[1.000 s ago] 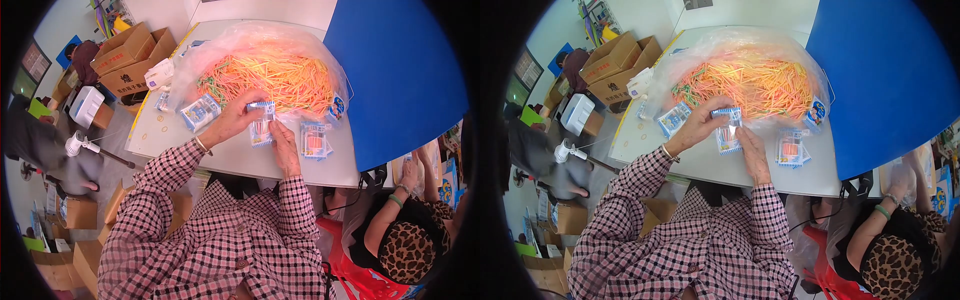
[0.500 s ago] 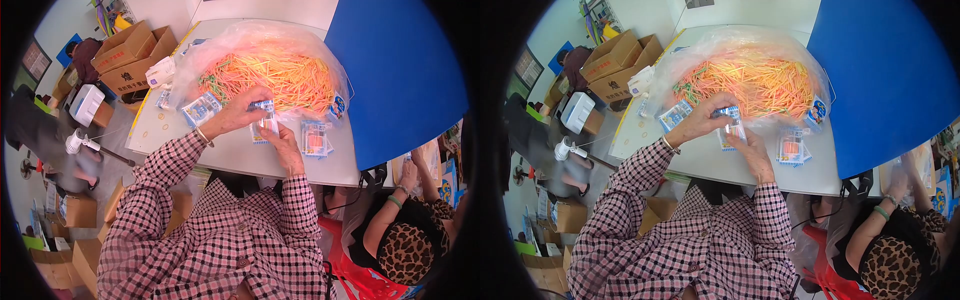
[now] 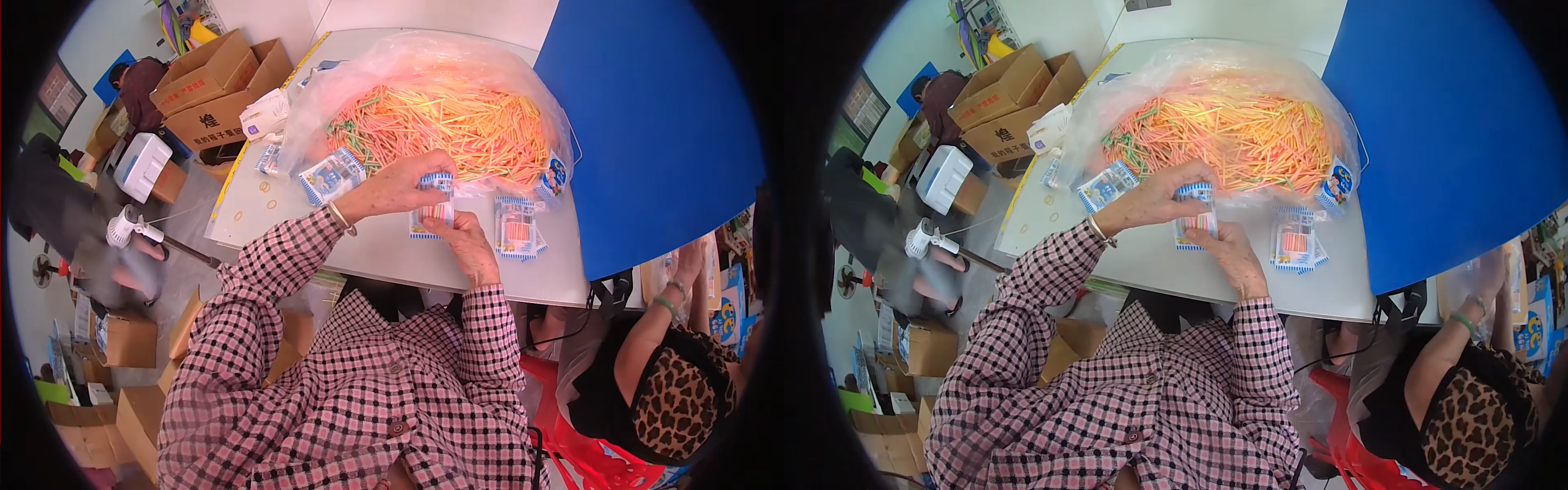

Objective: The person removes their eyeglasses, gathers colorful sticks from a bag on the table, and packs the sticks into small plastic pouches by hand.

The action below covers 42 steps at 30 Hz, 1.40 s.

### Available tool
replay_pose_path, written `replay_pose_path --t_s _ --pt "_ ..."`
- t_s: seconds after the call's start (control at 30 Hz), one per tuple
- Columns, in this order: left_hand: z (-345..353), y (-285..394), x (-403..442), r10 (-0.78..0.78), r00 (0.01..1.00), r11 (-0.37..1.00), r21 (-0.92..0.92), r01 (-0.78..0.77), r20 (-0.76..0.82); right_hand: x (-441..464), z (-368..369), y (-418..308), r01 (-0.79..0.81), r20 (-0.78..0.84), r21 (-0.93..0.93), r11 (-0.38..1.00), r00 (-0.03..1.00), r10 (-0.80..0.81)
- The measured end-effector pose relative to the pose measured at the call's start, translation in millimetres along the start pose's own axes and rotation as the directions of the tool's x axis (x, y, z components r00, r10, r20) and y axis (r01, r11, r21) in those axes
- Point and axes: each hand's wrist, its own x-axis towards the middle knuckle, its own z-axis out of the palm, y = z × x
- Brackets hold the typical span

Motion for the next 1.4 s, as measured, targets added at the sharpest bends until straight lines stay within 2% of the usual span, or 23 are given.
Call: replay_pose_path --t_s 0.1,0.2,0.23,0.33,0.37,0.5,0.6,0.77,0.87,0.9,1.0,1.13,1.3,1.4 --pt "1.9 -1.3 1.3 -0.007 0.999 1.000 -0.002 0.007 0.042 5.3 -4.9 6.0 0.107 0.024 -0.007 0.994 0.994 -0.106" --pt "5.5 3.7 -0.7 -0.080 0.994 0.945 -0.324 0.053 -0.071 4.4 -10.3 8.6 0.092 0.001 -0.025 0.995 0.996 -0.092" --pt "4.7 3.5 -1.6 -0.081 0.994 0.944 -0.325 0.054 -0.070 4.0 -11.7 9.1 0.085 -0.011 -0.033 0.996 0.996 -0.086" --pt "-3.2 1.7 -10.0 -0.153 0.988 0.980 -0.129 0.155 0.024 5.4 -7.9 10.2 0.118 -0.019 -0.002 0.993 0.993 -0.118" --pt "-3.6 0.8 -10.9 -0.155 0.988 0.979 -0.127 0.157 0.022 6.0 -6.7 10.3 0.134 -0.023 0.013 0.991 0.991 -0.133" --pt "-0.9 -7.3 -13.5 -0.142 0.989 0.979 -0.152 0.136 -0.029 3.6 -5.6 6.0 0.150 -0.024 -0.007 0.989 0.988 -0.150" --pt "2.0 -10.2 -12.4 -0.183 0.983 0.932 -0.322 0.164 -0.032 4.3 -9.5 8.4 0.163 -0.023 -0.068 0.984 0.986 -0.165" --pt "3.8 -9.1 -15.6 -0.197 0.980 0.970 -0.156 0.188 -0.043 2.9 -10.2 10.4 0.189 -0.033 -0.086 0.978 0.981 -0.192" --pt "5.6 -12.0 -14.3 -0.207 0.977 0.930 -0.320 0.181 -0.048 2.3 -9.5 7.7 0.180 -0.045 -0.035 0.983 0.982 -0.181" --pt "5.7 -11.9 -13.2 -0.207 0.977 0.930 -0.320 0.181 -0.049 1.8 -9.2 6.3 0.176 -0.053 -0.009 0.984 0.983 -0.177" --pt "4.1 -5.2 -10.6 -0.107 0.990 0.992 -0.074 0.101 -0.092 -1.5 -4.0 3.8 0.156 -0.043 -0.041 0.987 0.987 -0.158" --pt "4.0 0.8 -10.9 -0.154 0.985 0.988 -0.007 0.154 -0.078 -1.9 -7.0 2.8 0.148 -0.058 -0.073 0.986 0.987 -0.152" --pt "5.8 2.3 -10.2 -0.180 0.979 0.982 -0.073 0.173 -0.099 -2.7 -9.4 1.8 0.184 -0.081 -0.084 0.979 0.978 -0.191" --pt "6.8 -4.4 -9.3 -0.106 0.985 0.963 -0.261 0.067 -0.140 -7.0 -19.9 2.8 0.212 -0.149 -0.193 0.958 0.959 -0.242"
